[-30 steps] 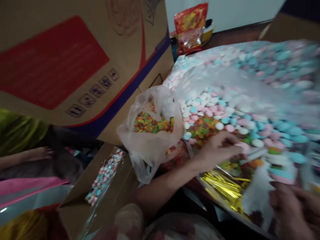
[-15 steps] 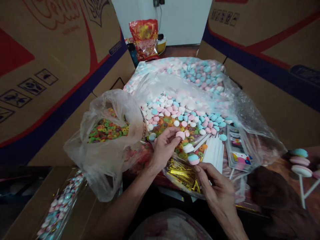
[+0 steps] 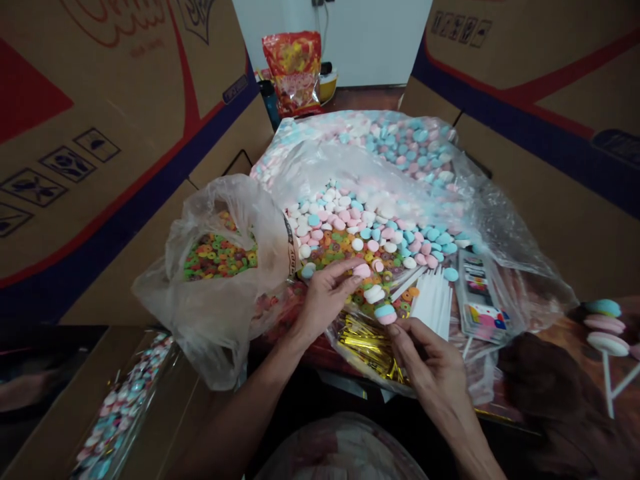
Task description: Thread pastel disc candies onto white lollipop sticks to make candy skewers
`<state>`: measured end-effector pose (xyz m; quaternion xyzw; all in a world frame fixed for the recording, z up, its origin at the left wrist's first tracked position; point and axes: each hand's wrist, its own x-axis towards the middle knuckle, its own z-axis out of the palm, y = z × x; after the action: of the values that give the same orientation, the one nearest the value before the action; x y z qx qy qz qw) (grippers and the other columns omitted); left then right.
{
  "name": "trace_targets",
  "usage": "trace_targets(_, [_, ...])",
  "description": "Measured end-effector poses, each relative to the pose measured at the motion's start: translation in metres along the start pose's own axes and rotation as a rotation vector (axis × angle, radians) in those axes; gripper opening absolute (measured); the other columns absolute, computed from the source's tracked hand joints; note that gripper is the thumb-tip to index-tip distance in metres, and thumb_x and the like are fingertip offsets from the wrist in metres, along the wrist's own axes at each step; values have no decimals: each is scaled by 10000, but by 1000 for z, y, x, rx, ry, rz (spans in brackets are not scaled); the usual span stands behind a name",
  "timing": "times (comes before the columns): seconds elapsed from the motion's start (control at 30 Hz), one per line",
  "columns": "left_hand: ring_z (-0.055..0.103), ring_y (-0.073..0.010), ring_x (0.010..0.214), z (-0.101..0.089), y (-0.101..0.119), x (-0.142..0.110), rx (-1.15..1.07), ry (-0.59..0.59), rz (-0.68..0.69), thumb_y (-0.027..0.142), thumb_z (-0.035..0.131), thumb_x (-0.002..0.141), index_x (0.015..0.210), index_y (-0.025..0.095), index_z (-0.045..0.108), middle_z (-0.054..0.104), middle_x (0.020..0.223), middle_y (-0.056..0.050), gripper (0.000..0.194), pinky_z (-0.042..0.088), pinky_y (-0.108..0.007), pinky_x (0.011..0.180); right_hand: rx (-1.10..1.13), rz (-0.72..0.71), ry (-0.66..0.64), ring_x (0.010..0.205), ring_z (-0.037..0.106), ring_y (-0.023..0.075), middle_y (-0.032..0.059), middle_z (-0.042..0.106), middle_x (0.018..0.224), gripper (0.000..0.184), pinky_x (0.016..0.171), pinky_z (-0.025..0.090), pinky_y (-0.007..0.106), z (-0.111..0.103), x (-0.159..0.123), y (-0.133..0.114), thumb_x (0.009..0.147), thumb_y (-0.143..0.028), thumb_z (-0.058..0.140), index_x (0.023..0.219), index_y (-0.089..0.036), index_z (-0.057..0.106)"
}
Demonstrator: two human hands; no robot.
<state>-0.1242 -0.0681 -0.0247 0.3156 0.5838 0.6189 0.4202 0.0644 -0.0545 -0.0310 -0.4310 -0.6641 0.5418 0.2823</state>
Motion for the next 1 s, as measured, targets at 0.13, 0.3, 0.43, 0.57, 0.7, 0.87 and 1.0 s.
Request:
trace_targets(0.13, [670, -248, 1083, -2, -2, -1, -62, -14, -56, 422, 711, 796, 1138, 205, 729, 697, 1227, -82, 405, 560, -388, 939, 24, 18, -10, 512, 368, 103, -32, 425, 564, 299, 434, 284, 201, 2, 1, -2, 898, -434, 584, 853, -152, 673])
trace_targets(0.3, [704, -223, 958, 2, -6, -1, -98, 79, -66, 416, 745, 759, 1022, 174, 763, 754, 1051, -78, 358, 598, -346, 836, 39, -50, -49, 497, 382, 101, -38, 433, 552, 292, 447, 307, 205, 8, 1, -3, 924, -418, 548, 845, -157, 655])
trace_targets(0.43, [701, -198, 932, 3, -8, -4, -26, 95, -33, 367, 703, 799, 994, 191, 770, 757, 1031, -62, 270, 591, -316, 816, 56, -48, -40, 481, 381, 97, -44, 429, 542, 299, 435, 301, 203, 12, 2, -4, 938, -419, 528, 792, -171, 610])
trace_targets(0.57, [678, -187, 957, -1, -13, -8, 192, 62, 104, 323, 629, 865, 1016, 219, 770, 747, 1039, -60, 231, 556, -306, 853, 43, -56, 4, 475, 364, 90, -52, 414, 536, 301, 431, 283, 201, 16, 3, -4, 944, -403, 522, 749, -178, 572])
trace_targets(0.7, [656, -169, 936, -1, -16, -11, 344, 35, 214, 285, 584, 898, 1057, 235, 760, 740, 989, -52, 242, 520, -293, 871, 35, -61, 45, 481, 372, 89, -56, 413, 542, 296, 444, 298, 202, 21, 4, -3, 950, -389, 505, 741, -183, 549])
trace_targets(0.87, [654, -158, 899, 8, -13, -13, 359, 35, 280, 241, 589, 888, 1029, 224, 765, 733, 949, -50, 226, 521, -266, 805, 34, -43, 59, 473, 374, 90, -63, 407, 534, 313, 444, 299, 205, 26, 4, -3, 955, -406, 485, 728, -193, 518])
trace_targets(1.0, [663, -159, 904, 13, -15, -12, 335, 23, 258, 254, 595, 883, 1010, 211, 767, 738, 965, -55, 218, 532, -266, 806, 65, -41, 66, 472, 366, 90, -67, 399, 537, 313, 443, 292, 207, 27, 5, 0, 963, -400, 476, 726, -197, 504])
